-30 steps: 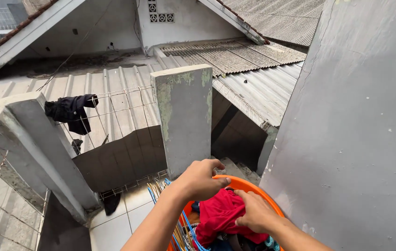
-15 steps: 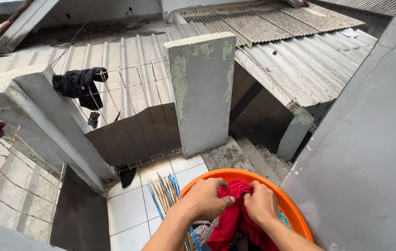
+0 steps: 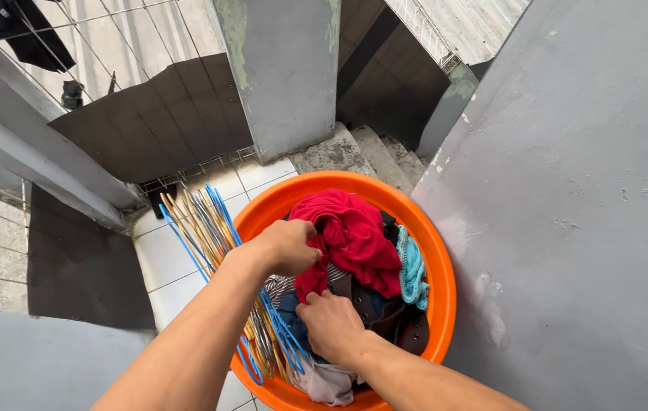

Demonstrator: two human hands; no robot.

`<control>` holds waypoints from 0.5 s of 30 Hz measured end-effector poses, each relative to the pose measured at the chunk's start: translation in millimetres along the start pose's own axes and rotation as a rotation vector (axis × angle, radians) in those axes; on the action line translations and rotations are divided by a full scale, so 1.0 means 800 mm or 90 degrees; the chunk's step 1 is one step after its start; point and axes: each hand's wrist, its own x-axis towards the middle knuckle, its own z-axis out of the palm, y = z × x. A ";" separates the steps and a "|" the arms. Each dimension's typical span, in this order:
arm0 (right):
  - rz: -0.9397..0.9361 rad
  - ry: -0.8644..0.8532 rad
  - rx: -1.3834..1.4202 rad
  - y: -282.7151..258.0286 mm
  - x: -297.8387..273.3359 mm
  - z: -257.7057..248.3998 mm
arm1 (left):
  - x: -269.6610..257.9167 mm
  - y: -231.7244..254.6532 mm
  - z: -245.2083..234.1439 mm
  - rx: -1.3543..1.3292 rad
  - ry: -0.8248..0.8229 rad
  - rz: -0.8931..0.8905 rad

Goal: Hang several pieces of laundry on a bamboo drying rod using hangers.

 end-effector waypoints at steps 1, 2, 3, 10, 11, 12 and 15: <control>0.006 -0.002 0.000 0.006 0.000 -0.009 | -0.001 -0.001 0.002 0.000 -0.004 0.005; 0.033 0.032 0.055 0.011 -0.001 -0.019 | -0.002 -0.003 0.005 -0.008 -0.004 -0.008; 0.061 0.069 0.109 0.016 0.001 -0.030 | -0.002 -0.005 0.004 -0.014 -0.001 -0.020; 0.256 0.150 0.731 0.089 0.016 -0.086 | 0.049 -0.040 0.034 -0.217 -0.011 -0.046; 0.270 0.136 0.883 0.088 0.014 -0.103 | 0.052 -0.042 0.039 -0.260 -0.023 -0.052; 0.282 0.121 1.035 0.086 0.013 -0.119 | 0.055 -0.044 0.043 -0.303 -0.036 -0.058; 0.193 0.130 1.070 0.100 0.031 -0.121 | 0.021 -0.018 0.020 -0.398 -0.063 -0.122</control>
